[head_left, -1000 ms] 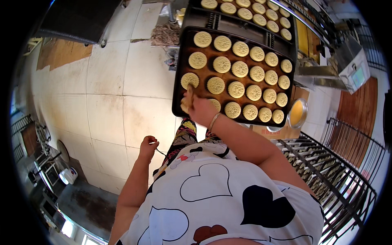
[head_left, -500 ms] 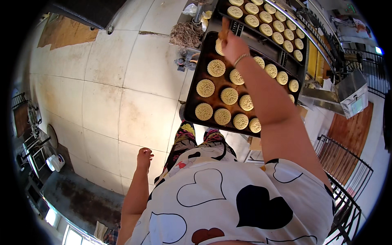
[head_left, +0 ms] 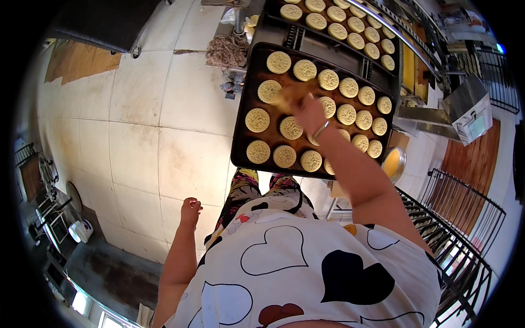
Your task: The person applies egg wash to pastries on a tray using a brush, places the tray into a rack, and loads baking trays into a commercial oven.
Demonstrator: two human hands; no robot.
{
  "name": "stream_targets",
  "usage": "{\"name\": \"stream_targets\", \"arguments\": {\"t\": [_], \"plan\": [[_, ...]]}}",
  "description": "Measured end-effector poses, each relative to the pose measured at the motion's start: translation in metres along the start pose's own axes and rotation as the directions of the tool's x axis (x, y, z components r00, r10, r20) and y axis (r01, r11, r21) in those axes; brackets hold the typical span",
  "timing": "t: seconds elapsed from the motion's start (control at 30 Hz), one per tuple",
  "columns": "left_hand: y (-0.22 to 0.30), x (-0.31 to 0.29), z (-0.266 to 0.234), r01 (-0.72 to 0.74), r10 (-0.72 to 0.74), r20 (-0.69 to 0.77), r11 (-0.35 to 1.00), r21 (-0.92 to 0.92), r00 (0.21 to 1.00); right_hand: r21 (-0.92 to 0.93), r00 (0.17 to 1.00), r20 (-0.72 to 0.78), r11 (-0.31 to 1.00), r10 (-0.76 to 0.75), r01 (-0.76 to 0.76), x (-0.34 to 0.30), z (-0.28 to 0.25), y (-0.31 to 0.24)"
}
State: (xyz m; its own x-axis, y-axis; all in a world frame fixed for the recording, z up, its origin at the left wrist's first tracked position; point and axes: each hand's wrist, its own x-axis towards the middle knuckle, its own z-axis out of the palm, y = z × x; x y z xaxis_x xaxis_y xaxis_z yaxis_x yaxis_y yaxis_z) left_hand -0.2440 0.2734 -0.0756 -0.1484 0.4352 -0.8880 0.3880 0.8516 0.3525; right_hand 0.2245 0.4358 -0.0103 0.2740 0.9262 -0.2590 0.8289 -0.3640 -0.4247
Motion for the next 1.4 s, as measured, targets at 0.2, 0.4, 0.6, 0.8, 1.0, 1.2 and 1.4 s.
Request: {"name": "stream_targets", "arguments": {"t": [0.2,0.4,0.6,0.8,1.0,1.2,1.4], "plan": [[0.032,-0.005,0.024,-0.059,0.057,0.024,0.994,0.087,0.998,0.013,0.981,-0.195,1.000,-0.001,0.004,-0.008,-0.019,0.055],[0.039,-0.005,0.051,-0.063,0.053,0.068,0.987,0.145,0.996,0.422,0.987,0.048,0.898,-0.156,0.122,-0.131,0.016,0.061],[0.058,-0.011,0.078,-0.107,0.095,0.064,0.970,0.219,0.993,0.275,0.899,-0.389,0.957,0.201,-0.095,-0.041,-0.081,0.227],[0.072,-0.032,0.124,-0.111,0.093,0.080,0.957,0.267,0.992,-0.017,0.953,-0.169,0.966,0.252,-0.259,-0.102,-0.107,0.282],[0.072,-0.043,0.166,-0.137,0.096,0.150,0.945,0.296,0.984,0.625,0.991,0.121,0.771,0.060,-0.124,-0.235,-0.088,0.240],[0.076,-0.058,0.187,-0.126,0.085,0.143,0.942,0.310,0.986,0.491,0.969,-0.017,0.847,0.245,-0.206,-0.143,-0.130,0.316],[0.080,-0.078,0.202,-0.135,0.102,0.123,0.945,0.298,0.987,0.317,0.853,-0.390,0.921,0.346,-0.228,-0.017,-0.160,0.376]]}}
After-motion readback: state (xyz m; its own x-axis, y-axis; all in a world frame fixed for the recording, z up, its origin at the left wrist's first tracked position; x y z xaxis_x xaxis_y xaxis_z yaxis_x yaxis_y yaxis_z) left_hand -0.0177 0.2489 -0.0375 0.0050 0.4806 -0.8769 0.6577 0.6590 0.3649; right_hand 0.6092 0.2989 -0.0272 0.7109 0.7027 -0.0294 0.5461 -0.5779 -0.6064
